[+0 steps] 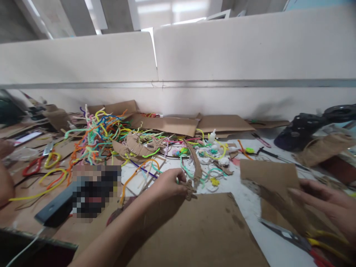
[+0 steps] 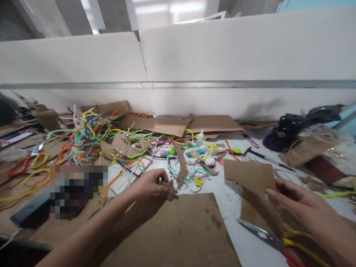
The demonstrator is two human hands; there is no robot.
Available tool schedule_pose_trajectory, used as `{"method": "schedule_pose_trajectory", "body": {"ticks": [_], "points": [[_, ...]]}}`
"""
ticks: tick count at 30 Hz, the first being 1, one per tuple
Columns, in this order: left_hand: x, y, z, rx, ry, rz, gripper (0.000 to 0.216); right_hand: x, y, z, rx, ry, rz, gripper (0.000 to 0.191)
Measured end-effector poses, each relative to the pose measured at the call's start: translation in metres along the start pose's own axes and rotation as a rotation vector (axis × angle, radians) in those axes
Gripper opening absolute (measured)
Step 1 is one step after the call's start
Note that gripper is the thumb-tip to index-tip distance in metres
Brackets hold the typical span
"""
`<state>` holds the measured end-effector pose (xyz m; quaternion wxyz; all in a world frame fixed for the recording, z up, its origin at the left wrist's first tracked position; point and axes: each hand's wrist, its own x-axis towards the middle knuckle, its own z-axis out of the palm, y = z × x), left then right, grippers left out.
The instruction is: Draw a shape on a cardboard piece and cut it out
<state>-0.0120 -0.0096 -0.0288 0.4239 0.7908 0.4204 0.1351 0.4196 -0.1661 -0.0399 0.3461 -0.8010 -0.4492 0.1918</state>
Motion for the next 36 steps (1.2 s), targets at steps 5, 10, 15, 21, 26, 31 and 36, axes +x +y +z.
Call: {"method": "schedule_pose_trajectory", "body": {"ticks": [5, 10, 15, 21, 26, 31, 36], "points": [[-0.001, 0.007, -0.013, -0.247, -0.013, 0.027, 0.024, -0.013, -0.045, 0.005, 0.479, -0.213, 0.163, 0.048], [0.0, 0.022, -0.013, -0.706, 0.152, -0.014, 0.038, -0.037, -0.093, 0.048, 0.514, -0.575, -0.022, 0.048], [0.001, 0.028, 0.004, -0.793, 0.129, -0.047, 0.042, -0.045, -0.107, 0.087, 0.518, -0.772, -0.098, 0.038], [-0.001, 0.018, 0.032, -0.701, 0.144, -0.052, 0.02, -0.051, -0.104, 0.114, 0.662, -0.864, 0.006, 0.038], [-0.006, 0.01, 0.048, -0.474, 0.267, -0.09, 0.008, -0.056, -0.095, 0.128, 0.79, -0.876, 0.084, 0.04], [-0.01, 0.012, 0.048, -0.219, 0.332, 0.018, 0.006, -0.057, -0.09, 0.129, 0.837, -0.879, 0.05, 0.034], [-0.015, 0.01, 0.049, -0.427, 0.231, -0.084, 0.023, -0.06, -0.088, 0.127, 0.83, -0.9, 0.059, 0.036]]}}
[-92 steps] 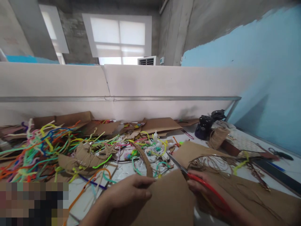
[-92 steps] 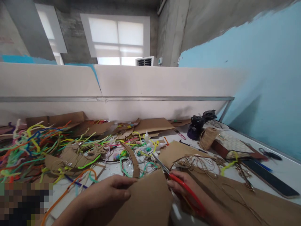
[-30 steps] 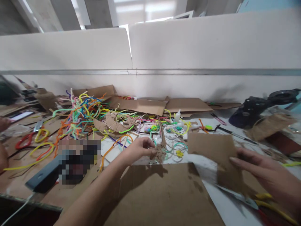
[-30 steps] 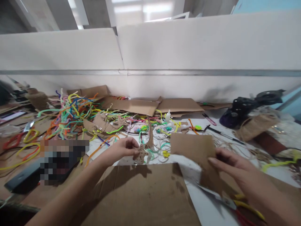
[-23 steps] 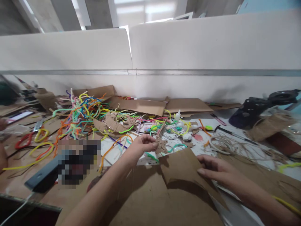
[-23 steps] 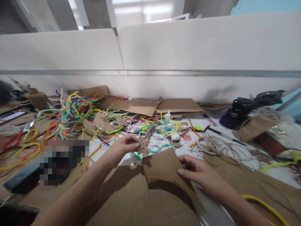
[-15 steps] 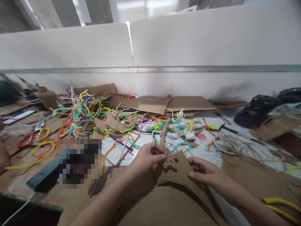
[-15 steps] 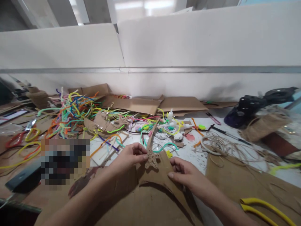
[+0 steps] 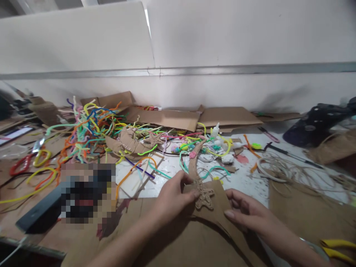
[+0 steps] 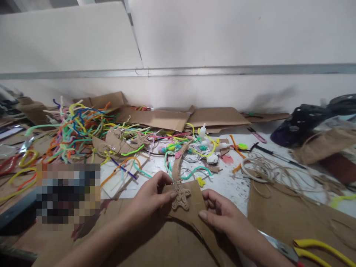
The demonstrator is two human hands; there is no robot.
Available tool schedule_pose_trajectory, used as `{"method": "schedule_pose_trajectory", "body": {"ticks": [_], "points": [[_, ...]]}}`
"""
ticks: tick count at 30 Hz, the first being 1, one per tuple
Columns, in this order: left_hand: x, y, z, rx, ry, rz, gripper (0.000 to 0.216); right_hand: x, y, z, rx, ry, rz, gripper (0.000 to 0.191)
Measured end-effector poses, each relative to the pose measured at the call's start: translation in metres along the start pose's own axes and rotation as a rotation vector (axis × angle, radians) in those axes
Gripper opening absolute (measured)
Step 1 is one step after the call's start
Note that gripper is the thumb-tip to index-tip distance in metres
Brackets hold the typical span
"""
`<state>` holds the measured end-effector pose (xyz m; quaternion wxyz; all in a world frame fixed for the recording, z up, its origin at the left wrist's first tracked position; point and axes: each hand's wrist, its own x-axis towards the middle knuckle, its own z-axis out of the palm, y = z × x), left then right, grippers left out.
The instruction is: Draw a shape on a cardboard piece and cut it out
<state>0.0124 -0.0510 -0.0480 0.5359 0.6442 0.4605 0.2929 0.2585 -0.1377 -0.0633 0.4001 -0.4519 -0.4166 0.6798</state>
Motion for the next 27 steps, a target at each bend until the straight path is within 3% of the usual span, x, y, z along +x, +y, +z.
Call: {"method": "schedule_pose_trajectory", "body": {"ticks": [2, 8, 13, 18, 27], "points": [[-0.002, -0.001, 0.0, -0.114, -0.05, -0.076, 0.033, -0.001, 0.001, 0.0, -0.007, -0.006, 0.014, 0.036], [-0.002, -0.003, 0.001, -0.344, -0.187, -0.211, 0.035, 0.002, -0.002, 0.001, -0.051, -0.05, 0.011, 0.048], [-0.002, -0.003, 0.005, -0.445, -0.184, -0.23, 0.042, 0.01, -0.023, 0.015, -0.022, 0.008, 0.058, 0.054], [-0.006, 0.005, 0.002, -0.42, -0.173, -0.235, 0.037, 0.016, -0.034, 0.029, -0.012, 0.085, 0.099, 0.047], [-0.007, 0.004, 0.005, -0.356, -0.171, -0.201, 0.039, 0.02, -0.02, 0.031, 0.042, 0.166, 0.083, 0.04]]}}
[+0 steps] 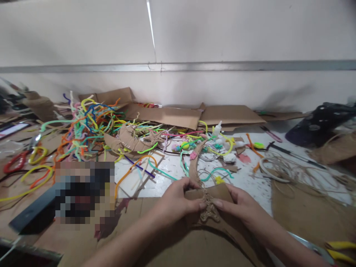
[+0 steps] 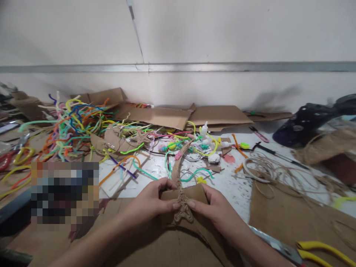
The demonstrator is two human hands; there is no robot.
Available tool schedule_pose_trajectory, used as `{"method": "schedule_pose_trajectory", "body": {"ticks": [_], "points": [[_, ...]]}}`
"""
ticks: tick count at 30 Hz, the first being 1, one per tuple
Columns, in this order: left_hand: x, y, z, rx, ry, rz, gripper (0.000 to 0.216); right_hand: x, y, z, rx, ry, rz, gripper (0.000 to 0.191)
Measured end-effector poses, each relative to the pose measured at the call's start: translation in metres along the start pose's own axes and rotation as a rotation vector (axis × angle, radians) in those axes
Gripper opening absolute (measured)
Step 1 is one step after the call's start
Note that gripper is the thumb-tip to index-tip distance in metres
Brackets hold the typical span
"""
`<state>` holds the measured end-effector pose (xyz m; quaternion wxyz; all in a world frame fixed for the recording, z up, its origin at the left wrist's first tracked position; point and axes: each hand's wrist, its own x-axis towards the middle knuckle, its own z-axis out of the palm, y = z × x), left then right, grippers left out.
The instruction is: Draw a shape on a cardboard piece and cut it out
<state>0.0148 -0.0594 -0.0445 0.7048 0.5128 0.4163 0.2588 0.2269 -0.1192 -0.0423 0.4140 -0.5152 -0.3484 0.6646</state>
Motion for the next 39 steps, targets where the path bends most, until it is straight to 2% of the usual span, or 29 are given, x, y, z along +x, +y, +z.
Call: {"method": "schedule_pose_trajectory", "body": {"ticks": [7, 13, 16, 18, 22, 31, 39], "points": [[0.001, -0.003, 0.002, -0.064, -0.024, -0.017, 0.047, -0.002, 0.002, 0.0, 0.028, 0.017, -0.03, 0.038], [0.003, -0.008, 0.01, -0.374, 0.027, -0.025, 0.074, -0.001, 0.003, 0.002, 0.109, 0.032, -0.084, 0.04], [0.002, -0.008, 0.016, -0.52, 0.054, -0.031, 0.07, -0.001, 0.004, 0.003, 0.167, 0.046, -0.109, 0.042], [0.001, -0.008, 0.02, -0.559, 0.015, -0.022, 0.064, 0.0, 0.005, 0.004, 0.171, 0.067, -0.119, 0.042], [0.001, -0.01, 0.027, -0.575, -0.064, -0.019, 0.065, 0.002, 0.009, 0.004, 0.16, 0.08, -0.134, 0.044], [-0.001, -0.008, 0.027, -0.485, 0.073, -0.069, 0.059, 0.002, 0.007, 0.007, 0.151, 0.094, -0.125, 0.043], [0.0, -0.011, 0.024, -0.468, 0.013, -0.099, 0.063, 0.003, 0.007, 0.004, 0.115, 0.115, -0.109, 0.048]]}}
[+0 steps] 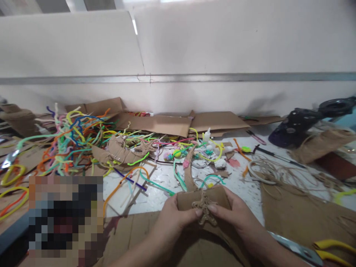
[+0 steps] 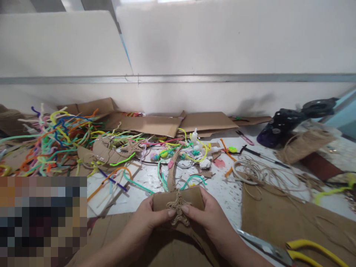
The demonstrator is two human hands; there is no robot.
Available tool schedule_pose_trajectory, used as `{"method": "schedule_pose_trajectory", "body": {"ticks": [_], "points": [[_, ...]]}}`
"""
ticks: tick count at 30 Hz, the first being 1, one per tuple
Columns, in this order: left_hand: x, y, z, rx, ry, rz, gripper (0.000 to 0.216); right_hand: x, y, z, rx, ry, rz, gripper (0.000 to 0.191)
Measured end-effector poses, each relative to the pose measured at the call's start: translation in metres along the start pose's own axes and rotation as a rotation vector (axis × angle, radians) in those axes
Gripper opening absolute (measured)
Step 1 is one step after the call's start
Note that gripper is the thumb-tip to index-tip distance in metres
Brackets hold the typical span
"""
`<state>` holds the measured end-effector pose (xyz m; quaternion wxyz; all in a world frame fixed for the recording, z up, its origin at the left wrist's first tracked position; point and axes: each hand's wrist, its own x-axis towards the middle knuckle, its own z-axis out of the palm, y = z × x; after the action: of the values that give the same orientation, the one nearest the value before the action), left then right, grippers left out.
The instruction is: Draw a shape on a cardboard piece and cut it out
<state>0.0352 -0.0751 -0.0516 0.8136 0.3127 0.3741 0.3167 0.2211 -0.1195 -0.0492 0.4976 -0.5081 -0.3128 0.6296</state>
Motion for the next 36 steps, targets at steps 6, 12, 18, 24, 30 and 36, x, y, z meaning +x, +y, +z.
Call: {"method": "schedule_pose_trajectory", "body": {"ticks": [6, 12, 18, 24, 30, 36], "points": [[-0.001, 0.005, 0.003, -0.005, -0.013, -0.019, 0.07, 0.001, 0.001, 0.0, 0.003, -0.015, 0.0, 0.045], [0.001, 0.009, -0.003, 0.096, 0.027, -0.004, 0.06, 0.001, 0.0, -0.004, -0.062, -0.018, 0.029, 0.053], [0.001, 0.021, -0.016, 0.411, 0.0, -0.006, 0.055, 0.0, -0.002, -0.011, -0.378, -0.082, -0.027, 0.051], [-0.008, 0.032, -0.01, 1.122, 0.048, 0.118, 0.029, -0.002, -0.015, -0.014, -0.974, -0.126, -0.248, 0.027], [-0.037, 0.028, 0.001, 1.691, -0.002, 0.453, 0.029, -0.005, -0.012, -0.016, -1.135, -0.171, -0.232, 0.029], [-0.072, 0.009, -0.021, 1.924, -0.173, 0.574, 0.079, -0.008, -0.015, -0.018, -1.153, -0.217, -0.24, 0.03]]}}
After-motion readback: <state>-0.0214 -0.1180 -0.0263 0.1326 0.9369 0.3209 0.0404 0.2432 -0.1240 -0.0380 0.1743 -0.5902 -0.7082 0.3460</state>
